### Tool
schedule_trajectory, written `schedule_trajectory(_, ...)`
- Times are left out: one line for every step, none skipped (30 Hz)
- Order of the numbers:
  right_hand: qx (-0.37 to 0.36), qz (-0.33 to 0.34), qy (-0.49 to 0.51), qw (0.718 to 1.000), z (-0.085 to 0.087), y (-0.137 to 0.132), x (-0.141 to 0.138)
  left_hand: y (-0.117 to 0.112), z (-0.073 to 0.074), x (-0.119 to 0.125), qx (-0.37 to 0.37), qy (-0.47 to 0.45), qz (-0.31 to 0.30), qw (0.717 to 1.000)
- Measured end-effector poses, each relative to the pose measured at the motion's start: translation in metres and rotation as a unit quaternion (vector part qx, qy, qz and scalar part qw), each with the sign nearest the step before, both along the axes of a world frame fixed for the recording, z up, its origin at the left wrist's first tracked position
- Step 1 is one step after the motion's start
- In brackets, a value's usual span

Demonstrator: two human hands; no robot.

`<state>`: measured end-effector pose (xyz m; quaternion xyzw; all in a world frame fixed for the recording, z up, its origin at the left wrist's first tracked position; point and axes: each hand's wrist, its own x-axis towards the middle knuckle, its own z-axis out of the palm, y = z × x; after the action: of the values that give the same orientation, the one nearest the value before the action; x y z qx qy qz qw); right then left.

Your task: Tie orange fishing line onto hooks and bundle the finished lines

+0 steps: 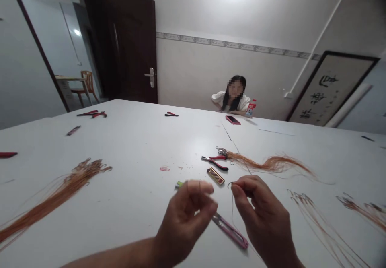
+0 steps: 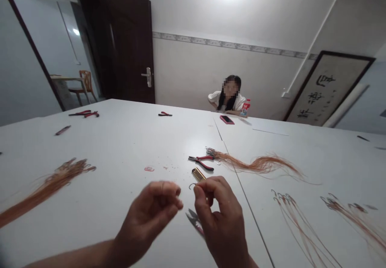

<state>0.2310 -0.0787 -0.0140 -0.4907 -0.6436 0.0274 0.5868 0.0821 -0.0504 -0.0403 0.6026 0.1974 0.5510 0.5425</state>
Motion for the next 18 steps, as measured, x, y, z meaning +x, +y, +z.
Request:
schedule_trajectory(0.011,0.01,0.004,1.0,0.003,-0.002,-0.011,0.003,0.014,-0.005,-0.002,-0.037,-0.016,0.999)
schedule_trajectory(0.022,0.02,0.006,1.0,0.007,-0.003,-0.021,0.004,0.026,-0.01,-0.003,-0.07,-0.033,0.997)
schedule_trajectory(0.031,0.03,0.007,0.999,0.01,-0.004,-0.031,0.005,0.036,-0.016,-0.002,-0.095,-0.048,0.994)
schedule_trajectory(0.039,0.04,0.007,0.998,0.013,-0.004,-0.04,0.004,0.044,-0.023,-0.003,-0.113,-0.056,0.992)
schedule_trajectory(0.046,0.05,0.006,0.998,0.016,-0.004,-0.049,0.004,0.05,-0.029,-0.006,-0.128,-0.057,0.99)
schedule_trajectory(0.052,0.057,0.004,0.997,0.019,-0.004,-0.057,0.003,0.053,-0.034,-0.009,-0.137,-0.054,0.989)
schedule_trajectory(0.057,0.058,0.003,0.997,0.022,-0.003,-0.064,0.003,0.056,-0.039,-0.01,-0.145,-0.047,0.988)
schedule_trajectory(0.059,0.058,0.004,0.997,0.025,-0.003,-0.07,0.004,0.058,-0.043,-0.01,-0.151,-0.041,0.988)
schedule_trajectory(0.058,0.061,0.008,0.996,0.027,-0.003,-0.075,0.004,0.059,-0.046,-0.007,-0.157,-0.038,0.987)
schedule_trajectory(0.048,0.069,0.015,0.996,0.028,-0.002,-0.078,0.006,0.061,-0.048,-0.007,-0.161,-0.041,0.986)
schedule_trajectory(0.033,0.084,0.026,0.996,0.029,-0.002,-0.081,0.007,0.062,-0.049,-0.009,-0.168,-0.046,0.985)
schedule_trajectory(0.015,0.102,0.047,0.994,0.03,-0.001,-0.082,0.008,0.062,-0.05,-0.01,-0.175,-0.056,0.983)
schedule_trajectory(0.0,0.12,0.075,0.99,0.03,-0.001,-0.083,0.009,0.063,-0.05,-0.012,-0.181,-0.068,0.981)
schedule_trajectory(-0.011,0.132,0.104,0.986,0.029,0.0,-0.083,0.01,0.063,-0.05,-0.014,-0.187,-0.079,0.979)
schedule_trajectory(-0.015,0.14,0.127,0.982,0.029,0.002,-0.083,0.011,0.063,-0.05,-0.014,-0.191,-0.09,0.977)
schedule_trajectory(-0.017,0.145,0.138,0.98,0.028,0.003,-0.083,0.011,0.062,-0.05,-0.013,-0.195,-0.098,0.976)
schedule_trajectory(-0.018,0.15,0.137,0.979,0.028,0.005,-0.082,0.012,0.061,-0.049,-0.011,-0.196,-0.102,0.975)
schedule_trajectory(-0.022,0.154,0.124,0.98,0.028,0.006,-0.082,0.012,0.06,-0.048,-0.012,-0.194,-0.102,0.976)
